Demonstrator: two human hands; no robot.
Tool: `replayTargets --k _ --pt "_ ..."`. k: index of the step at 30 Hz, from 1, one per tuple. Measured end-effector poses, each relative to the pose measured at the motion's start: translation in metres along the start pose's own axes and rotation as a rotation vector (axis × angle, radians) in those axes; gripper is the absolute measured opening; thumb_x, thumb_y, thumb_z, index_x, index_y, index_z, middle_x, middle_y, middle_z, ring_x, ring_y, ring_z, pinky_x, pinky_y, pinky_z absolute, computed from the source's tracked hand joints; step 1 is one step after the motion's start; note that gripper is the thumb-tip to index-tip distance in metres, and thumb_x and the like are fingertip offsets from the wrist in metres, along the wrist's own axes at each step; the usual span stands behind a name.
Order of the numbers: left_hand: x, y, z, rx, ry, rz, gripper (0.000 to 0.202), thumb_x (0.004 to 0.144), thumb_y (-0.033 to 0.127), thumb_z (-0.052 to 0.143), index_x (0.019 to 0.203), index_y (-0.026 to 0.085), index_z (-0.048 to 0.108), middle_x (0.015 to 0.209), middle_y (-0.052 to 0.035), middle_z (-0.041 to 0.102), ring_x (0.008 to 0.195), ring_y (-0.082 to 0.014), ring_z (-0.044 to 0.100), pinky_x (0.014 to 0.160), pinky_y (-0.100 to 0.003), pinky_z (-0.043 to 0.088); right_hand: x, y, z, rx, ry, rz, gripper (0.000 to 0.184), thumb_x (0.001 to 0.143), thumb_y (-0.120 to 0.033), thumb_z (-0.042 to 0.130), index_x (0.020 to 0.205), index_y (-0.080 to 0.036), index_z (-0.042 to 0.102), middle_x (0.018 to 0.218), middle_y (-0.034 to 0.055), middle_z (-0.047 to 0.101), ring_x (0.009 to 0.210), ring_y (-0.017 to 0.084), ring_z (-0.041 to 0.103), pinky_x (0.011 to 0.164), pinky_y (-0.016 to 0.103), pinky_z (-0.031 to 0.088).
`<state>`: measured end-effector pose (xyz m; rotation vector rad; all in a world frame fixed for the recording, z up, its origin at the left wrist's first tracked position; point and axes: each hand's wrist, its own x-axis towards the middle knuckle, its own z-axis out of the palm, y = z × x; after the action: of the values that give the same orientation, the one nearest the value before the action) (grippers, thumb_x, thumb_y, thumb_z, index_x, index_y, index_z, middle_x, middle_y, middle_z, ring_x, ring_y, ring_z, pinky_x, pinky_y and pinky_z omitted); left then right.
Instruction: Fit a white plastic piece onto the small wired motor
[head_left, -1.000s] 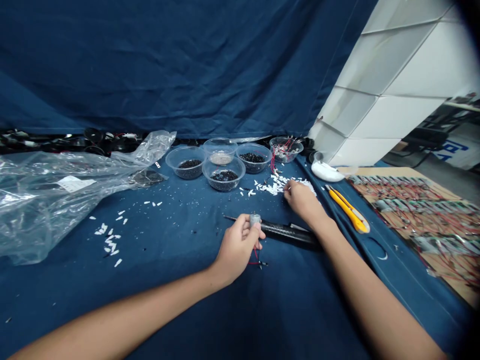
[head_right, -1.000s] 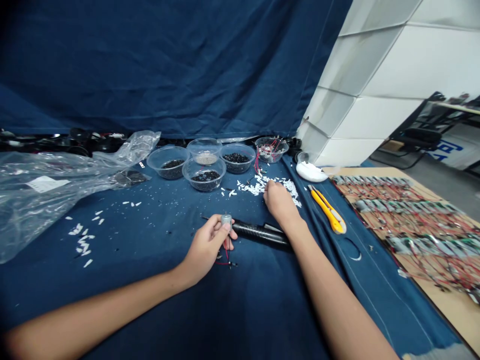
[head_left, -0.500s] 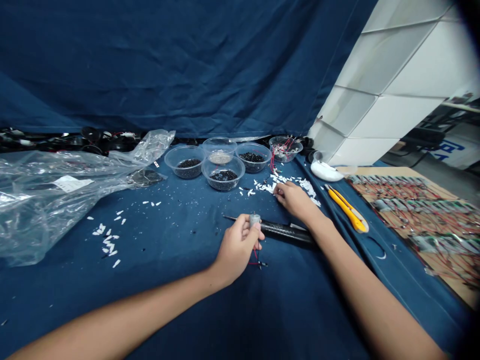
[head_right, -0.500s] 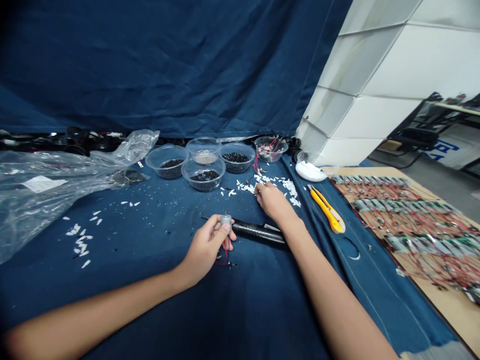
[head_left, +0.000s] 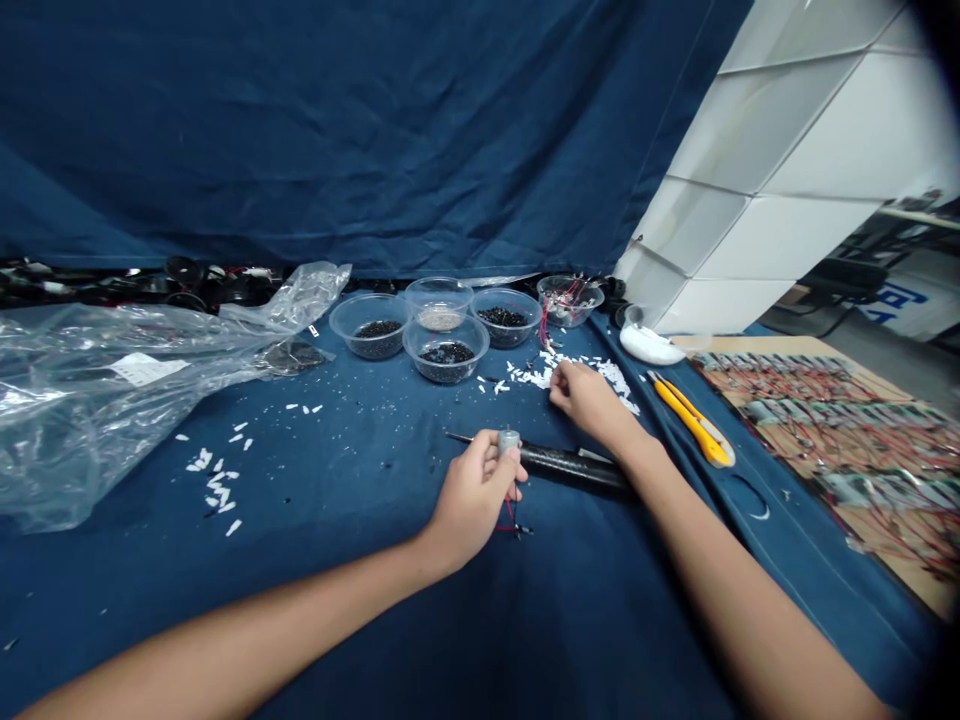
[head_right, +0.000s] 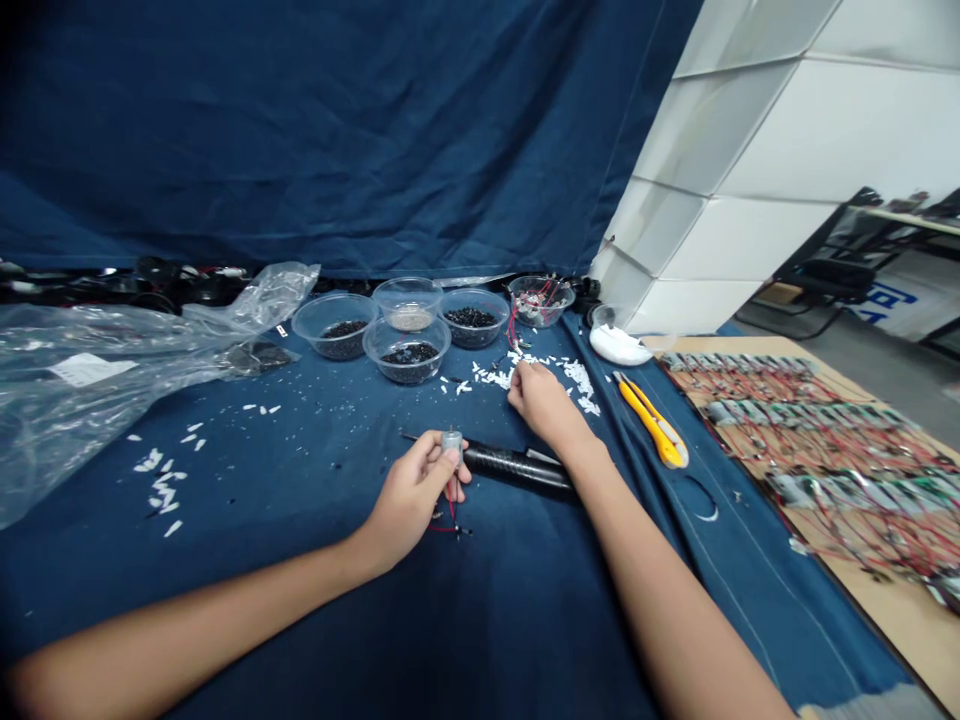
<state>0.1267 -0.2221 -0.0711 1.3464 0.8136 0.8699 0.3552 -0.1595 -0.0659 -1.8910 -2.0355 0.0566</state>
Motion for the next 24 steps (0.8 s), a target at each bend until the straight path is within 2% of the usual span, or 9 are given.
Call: replayTargets --k 7,13,17,21,23,24 --pt "-0.001 0.000 0.000 0.010 0.004 0.006 0.025 0.096 0.037 0.047 0.102 0.014 0.054 0.076 -0.0010 0.062 0.059 -0.0091 0.057 0.060 -0.024 0.046 -0.006 -0.018 -0.016 0.120 0.115 -0.020 0.012 0.088 -0.014 0.049 0.091 -0.016 0.060 0.079 0.0026 0.053 0.070 0.013 0.050 0.072 0.023 0.038" --pt "-0.001 -0.001 -0.001 0.007 -0.004 -0.001 0.025 0.096 0.037 0.048 0.102 0.014 0.054 0.078 -0.0014 0.062 0.060 -0.0091 0.058 0.060 -0.023 0.046 -0.011 -0.036 -0.026 0.333 0.155 -0.047 0.011 0.087 -0.018 0.049 0.090 -0.018 0.059 0.080 0.0023 0.055 0.071 0.013 0.052 0.071 0.024 0.041" --pt "0.000 -0.001 -0.001 0.008 0.001 0.003 0.025 0.096 0.037 0.048 0.101 0.014 0.054 0.077 -0.0012 0.062 0.060 -0.0088 0.058 0.060 -0.023 0.046 -0.017 -0.054 -0.027 0.570 0.106 0.013 0.007 0.085 -0.021 0.052 0.090 -0.018 0.053 0.076 0.0014 0.058 0.065 0.012 0.055 0.065 0.024 0.046" --pt "0.001 -0.002 -0.001 0.007 0.002 0.001 0.023 0.096 0.036 0.048 0.099 0.014 0.054 0.076 -0.0008 0.062 0.059 -0.0084 0.057 0.059 -0.022 0.046 -0.022 -0.071 -0.023 0.842 0.007 0.072 0.018 0.085 -0.035 0.058 0.091 -0.018 0.052 0.072 0.0009 0.059 0.062 0.013 0.060 0.057 0.024 0.049" --pt "0.001 -0.001 0.000 0.005 0.002 0.001 0.023 0.096 0.036 0.048 0.098 0.014 0.054 0.075 -0.0008 0.062 0.058 -0.0083 0.057 0.059 -0.022 0.046 -0.022 -0.070 -0.020 0.820 0.019 0.068 0.020 0.086 -0.037 0.059 0.091 -0.018 0.052 0.073 0.0012 0.060 0.063 0.014 0.060 0.058 0.024 0.049" --pt "0.000 0.000 0.000 0.006 0.004 0.001 0.023 0.096 0.035 0.048 0.099 0.014 0.054 0.076 -0.0008 0.062 0.059 -0.0083 0.058 0.059 -0.022 0.046 -0.020 -0.066 -0.018 0.731 0.040 0.060 0.018 0.087 -0.034 0.059 0.091 -0.018 0.053 0.074 0.0014 0.060 0.064 0.014 0.060 0.060 0.024 0.049"
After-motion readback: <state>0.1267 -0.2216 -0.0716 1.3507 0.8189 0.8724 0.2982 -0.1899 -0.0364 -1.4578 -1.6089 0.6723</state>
